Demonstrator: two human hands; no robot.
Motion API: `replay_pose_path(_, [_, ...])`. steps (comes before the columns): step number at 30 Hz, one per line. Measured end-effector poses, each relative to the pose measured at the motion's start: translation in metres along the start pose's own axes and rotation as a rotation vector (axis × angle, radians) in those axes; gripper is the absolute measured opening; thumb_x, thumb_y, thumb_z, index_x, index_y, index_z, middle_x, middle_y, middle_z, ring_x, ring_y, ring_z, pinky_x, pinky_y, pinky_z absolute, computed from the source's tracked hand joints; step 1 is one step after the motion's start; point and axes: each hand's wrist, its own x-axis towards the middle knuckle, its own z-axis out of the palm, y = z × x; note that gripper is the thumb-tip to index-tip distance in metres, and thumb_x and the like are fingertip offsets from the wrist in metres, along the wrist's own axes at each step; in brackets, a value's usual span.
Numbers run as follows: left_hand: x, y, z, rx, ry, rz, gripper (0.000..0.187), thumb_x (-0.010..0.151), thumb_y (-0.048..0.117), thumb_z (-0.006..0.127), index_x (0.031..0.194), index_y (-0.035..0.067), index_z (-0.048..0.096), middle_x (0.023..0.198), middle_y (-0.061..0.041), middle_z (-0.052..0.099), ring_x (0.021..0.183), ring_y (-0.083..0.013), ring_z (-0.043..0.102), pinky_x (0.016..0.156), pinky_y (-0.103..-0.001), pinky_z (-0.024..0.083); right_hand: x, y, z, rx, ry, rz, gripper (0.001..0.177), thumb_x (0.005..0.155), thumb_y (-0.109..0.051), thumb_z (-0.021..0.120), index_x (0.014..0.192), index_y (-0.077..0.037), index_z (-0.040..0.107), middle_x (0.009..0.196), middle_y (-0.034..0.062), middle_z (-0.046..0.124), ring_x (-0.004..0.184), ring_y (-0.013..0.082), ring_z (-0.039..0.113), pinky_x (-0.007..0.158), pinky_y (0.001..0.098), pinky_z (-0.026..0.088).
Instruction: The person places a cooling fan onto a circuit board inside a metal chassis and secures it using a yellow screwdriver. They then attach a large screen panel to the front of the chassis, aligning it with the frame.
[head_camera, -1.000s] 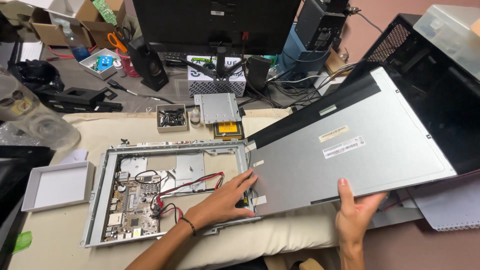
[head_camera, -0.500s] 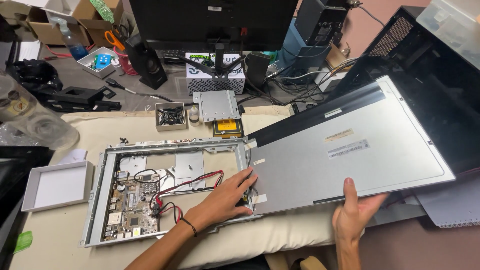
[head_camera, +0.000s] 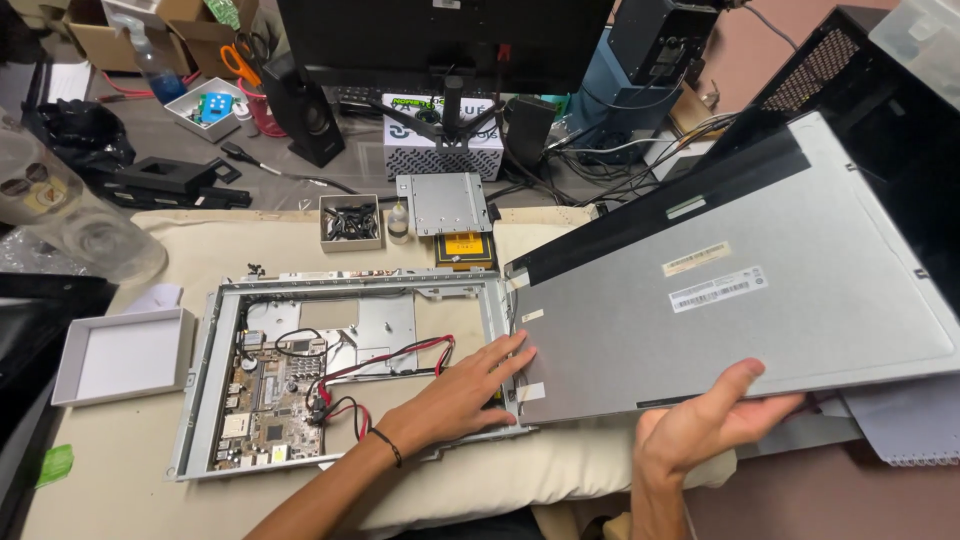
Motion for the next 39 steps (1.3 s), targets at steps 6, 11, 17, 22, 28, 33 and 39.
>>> replay_pose_path(6, [0.008,-0.007,0.011,0.031,-0.020,0.062,0.085,0.110,0.042,0.069,0.178,0.014,0.027,0.189,-0.014,0.018,0.173,-0.0385,0.017,0.137,-0.052,0.020,0.012,-0.005,-0.005,-0.058,-0.034,-0.160,0.040,0.131,-0.012,0.047,0.166,0.005,0.037,0.169,0.0313,0.046,0.158,0.0435,0.048,0.141,0.0527,0.037])
replay_pose_path(11, [0.009,-0.015,0.022,0.059,-0.001,0.090,0.076,0.110,0.043,0.069,0.173,0.014,0.040,0.182,-0.015,0.034,0.172,-0.0404,0.019,0.133,-0.055,0.027,0.011,0.006,-0.009,-0.096,-0.024,-0.176,0.038,0.129,-0.009,0.050,0.163,0.006,0.041,0.163,0.0297,0.051,0.151,0.0406,0.053,0.136,0.0501,0.041])
replay_pose_path(17, [0.005,-0.019,0.025,0.105,0.034,0.121,0.066,0.109,0.041,0.071,0.163,0.008,0.054,0.178,-0.018,0.042,0.170,-0.0406,0.025,0.131,-0.055,0.032,0.001,0.037,-0.025,-0.235,-0.055,-0.142,0.027,0.124,-0.008,0.059,0.143,0.010,0.052,0.134,0.0232,0.062,0.121,0.0327,0.059,0.113,0.0444,0.049])
replay_pose_path(22, [0.002,-0.022,0.023,0.057,0.076,0.115,0.064,0.108,0.039,0.074,0.159,0.005,0.056,0.176,-0.022,0.044,0.167,-0.0409,0.033,0.132,-0.056,0.033,-0.003,0.036,-0.022,-0.236,-0.111,-0.162,0.028,0.125,-0.008,0.058,0.144,0.011,0.050,0.142,0.0268,0.061,0.131,0.0365,0.060,0.121,0.0486,0.049])
replay_pose_path(28, [-0.003,-0.019,0.018,0.031,0.115,0.108,0.049,0.110,0.035,0.071,0.150,0.007,0.063,0.168,-0.020,0.054,0.158,-0.0401,0.046,0.124,-0.056,0.041,0.005,0.047,-0.029,-0.265,-0.109,-0.133,0.025,0.124,-0.014,0.061,0.134,0.008,0.054,0.130,0.0201,0.063,0.121,0.0324,0.060,0.112,0.0441,0.050])
replay_pose_path(33, [-0.009,-0.024,0.020,0.019,0.142,0.120,0.046,0.110,0.037,0.071,0.146,0.008,0.064,0.165,-0.018,0.056,0.154,-0.0410,0.049,0.122,-0.057,0.042,0.021,0.050,-0.028,-0.241,-0.087,-0.160,0.023,0.124,-0.012,0.062,0.128,0.008,0.051,0.125,0.0195,0.058,0.119,0.0306,0.056,0.114,0.0438,0.047])
replay_pose_path(39, [-0.012,-0.025,0.019,0.010,0.079,0.069,0.042,0.111,0.038,0.068,0.140,0.007,0.068,0.161,-0.018,0.060,0.160,-0.0407,0.043,0.126,-0.057,0.038,0.038,0.063,-0.037,-0.281,-0.079,-0.202,0.023,0.126,-0.011,0.061,0.130,0.009,0.051,0.122,0.0208,0.058,0.112,0.0313,0.055,0.103,0.0422,0.048])
